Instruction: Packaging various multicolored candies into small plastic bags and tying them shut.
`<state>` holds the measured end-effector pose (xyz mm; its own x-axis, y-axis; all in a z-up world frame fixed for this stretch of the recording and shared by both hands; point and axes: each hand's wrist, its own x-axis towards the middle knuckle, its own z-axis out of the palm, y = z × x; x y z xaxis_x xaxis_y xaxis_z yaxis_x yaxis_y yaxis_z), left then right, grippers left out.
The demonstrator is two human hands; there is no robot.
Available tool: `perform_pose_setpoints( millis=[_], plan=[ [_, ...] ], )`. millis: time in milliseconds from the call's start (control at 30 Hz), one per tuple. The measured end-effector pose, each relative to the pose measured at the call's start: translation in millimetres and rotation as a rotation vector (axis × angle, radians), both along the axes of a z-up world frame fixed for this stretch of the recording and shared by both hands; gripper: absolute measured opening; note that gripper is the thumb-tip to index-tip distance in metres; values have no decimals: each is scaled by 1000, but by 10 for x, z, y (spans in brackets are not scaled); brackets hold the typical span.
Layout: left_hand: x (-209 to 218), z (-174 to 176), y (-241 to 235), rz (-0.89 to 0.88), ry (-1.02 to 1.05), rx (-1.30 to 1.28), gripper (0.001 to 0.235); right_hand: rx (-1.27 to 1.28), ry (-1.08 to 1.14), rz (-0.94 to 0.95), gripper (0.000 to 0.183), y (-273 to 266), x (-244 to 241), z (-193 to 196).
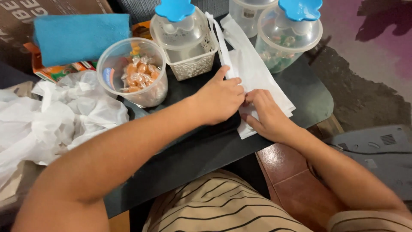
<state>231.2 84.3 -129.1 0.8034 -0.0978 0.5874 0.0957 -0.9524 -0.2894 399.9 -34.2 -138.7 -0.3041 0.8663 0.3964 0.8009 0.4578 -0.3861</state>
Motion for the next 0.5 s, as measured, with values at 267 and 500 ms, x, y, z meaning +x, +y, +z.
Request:
perform_pose_setpoints(
  millis=[267,500],
  plan=[
    [186,348,-117,-97,27,51,13,171,-475,-40,41,-96,-117,149],
    [521,475,76,234,731,-32,26,-114,-569,-131,46,-102,-119,82]
  ],
)
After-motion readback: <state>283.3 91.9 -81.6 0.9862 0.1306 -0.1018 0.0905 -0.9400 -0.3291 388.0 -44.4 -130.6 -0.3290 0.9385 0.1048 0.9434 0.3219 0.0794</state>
